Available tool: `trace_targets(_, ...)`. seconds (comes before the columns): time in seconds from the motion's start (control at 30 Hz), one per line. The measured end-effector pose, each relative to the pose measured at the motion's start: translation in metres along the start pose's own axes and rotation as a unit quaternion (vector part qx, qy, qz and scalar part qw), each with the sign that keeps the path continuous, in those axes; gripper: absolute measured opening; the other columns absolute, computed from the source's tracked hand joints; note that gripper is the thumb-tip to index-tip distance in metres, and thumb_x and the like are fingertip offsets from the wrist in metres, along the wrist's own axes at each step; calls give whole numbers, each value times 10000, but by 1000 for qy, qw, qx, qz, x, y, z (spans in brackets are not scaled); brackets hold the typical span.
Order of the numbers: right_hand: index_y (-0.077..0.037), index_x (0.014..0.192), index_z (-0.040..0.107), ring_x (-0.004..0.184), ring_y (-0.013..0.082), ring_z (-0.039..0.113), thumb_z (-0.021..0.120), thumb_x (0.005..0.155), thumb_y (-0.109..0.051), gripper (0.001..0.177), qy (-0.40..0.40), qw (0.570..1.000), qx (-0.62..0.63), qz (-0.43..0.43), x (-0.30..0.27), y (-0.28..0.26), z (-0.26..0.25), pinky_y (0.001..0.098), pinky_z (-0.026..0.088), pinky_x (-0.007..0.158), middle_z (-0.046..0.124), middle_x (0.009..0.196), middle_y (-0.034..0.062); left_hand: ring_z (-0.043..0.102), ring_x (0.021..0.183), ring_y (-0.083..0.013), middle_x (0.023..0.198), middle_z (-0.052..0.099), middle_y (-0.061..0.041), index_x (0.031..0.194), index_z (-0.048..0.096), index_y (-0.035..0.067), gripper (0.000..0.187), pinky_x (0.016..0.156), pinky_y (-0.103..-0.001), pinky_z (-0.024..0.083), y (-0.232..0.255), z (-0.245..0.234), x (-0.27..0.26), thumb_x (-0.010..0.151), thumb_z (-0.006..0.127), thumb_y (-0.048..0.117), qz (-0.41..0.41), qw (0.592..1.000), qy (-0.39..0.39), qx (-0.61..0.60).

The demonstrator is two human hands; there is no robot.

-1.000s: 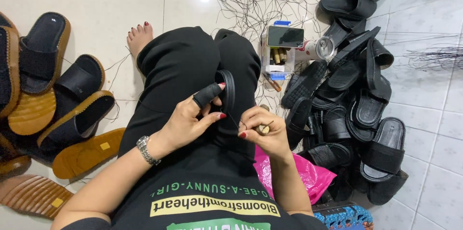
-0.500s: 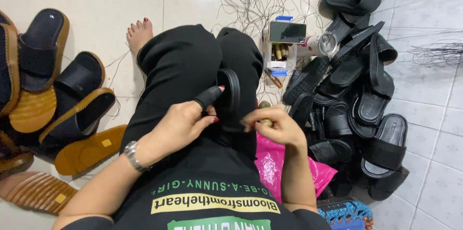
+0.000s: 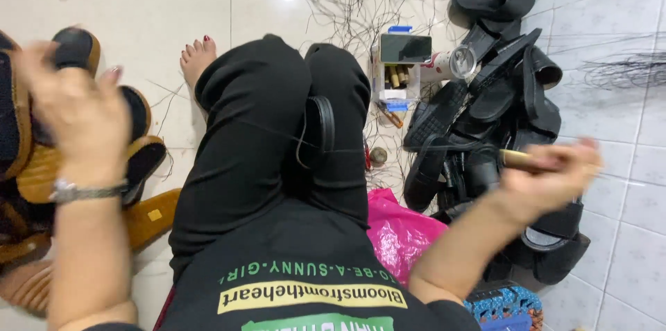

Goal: Hand-sewing a strap onto a black sandal using a needle and thread.

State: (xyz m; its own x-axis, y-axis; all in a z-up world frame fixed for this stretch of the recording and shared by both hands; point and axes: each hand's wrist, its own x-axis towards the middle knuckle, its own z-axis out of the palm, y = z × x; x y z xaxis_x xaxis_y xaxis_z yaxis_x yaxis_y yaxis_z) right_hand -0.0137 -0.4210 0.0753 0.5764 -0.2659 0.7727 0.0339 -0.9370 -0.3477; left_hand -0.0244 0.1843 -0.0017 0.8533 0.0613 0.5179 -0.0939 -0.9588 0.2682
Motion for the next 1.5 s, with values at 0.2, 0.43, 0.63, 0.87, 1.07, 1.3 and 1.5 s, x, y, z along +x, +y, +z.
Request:
trace_targets(0.2, 1, 1129, 505, 1312, 353, 480, 565, 809, 197, 380, 13, 991, 105, 88, -15, 16, 17, 413, 388, 1093, 548, 1276, 227, 684, 827, -208, 1103, 739, -33, 899, 755, 142, 124, 1123, -404, 369, 124, -41, -23, 970, 656, 170, -9, 964, -184, -189)
trace_targets(0.43, -218, 1379, 620, 708, 296, 670, 742, 870, -302, 530, -369, 902, 200, -105, -98, -216, 75, 409, 543, 562, 667, 1006, 72, 568, 1252, -445, 1535, 425, -306, 864, 709, -129, 155, 935, -432, 566, 183, -13, -81, 891, 666, 18, 111, 898, -238, -354)
trace_targets(0.63, -141, 1302, 703, 619, 231, 679, 722, 848, -127, 455, -295, 925, 206, -123, -99, -227, 72, 312, 557, 571, 681, 695, 68, 606, 1194, -409, 1505, 483, -255, 723, 688, -96, 210, 889, -385, 590, 174, 18, -102, 870, 701, 54, 94, 907, -194, -362)
trace_targets(0.87, -181, 1064, 782, 694, 241, 758, 854, 796, -309, 306, -505, 825, 251, 31, -98, -193, 31, 306, 580, 623, 770, 756, 52, 724, 1021, -239, 1237, 707, -127, 775, 723, -7, 113, 757, -281, 604, 161, 20, -43, 841, 657, 56, 155, 937, -133, -285)
trace_targets(1.07, -145, 809, 773, 442, 119, 508, 749, 858, -108, 65, -470, 803, 353, 100, -125, -188, 30, 237, 424, 461, 597, 496, -20, 432, 382, -142, 632, 457, 33, 529, 533, 96, 471, 348, -251, 325, 167, 14, -21, 940, 680, 273, 132, 953, -162, -219)
trace_targets(1.3, -108, 782, 759, 490, 61, 434, 758, 867, -75, 92, -424, 795, 392, 189, -143, -188, 42, 222, 373, 470, 549, 501, -30, 316, 324, -119, 535, 307, 77, 470, 388, 143, 597, 317, -212, 240, 178, 33, -26, 955, 690, 318, 54, 954, -137, -261)
trace_targets(1.5, -74, 757, 751, 526, 37, 408, 773, 870, -59, 116, -366, 809, 405, 216, -150, -189, 49, 209, 356, 490, 526, 505, -22, 349, 318, -133, 490, 288, 55, 474, 368, 153, 575, 336, -206, 279, 188, 40, -31, 905, 738, 244, 24, 968, -74, -239)
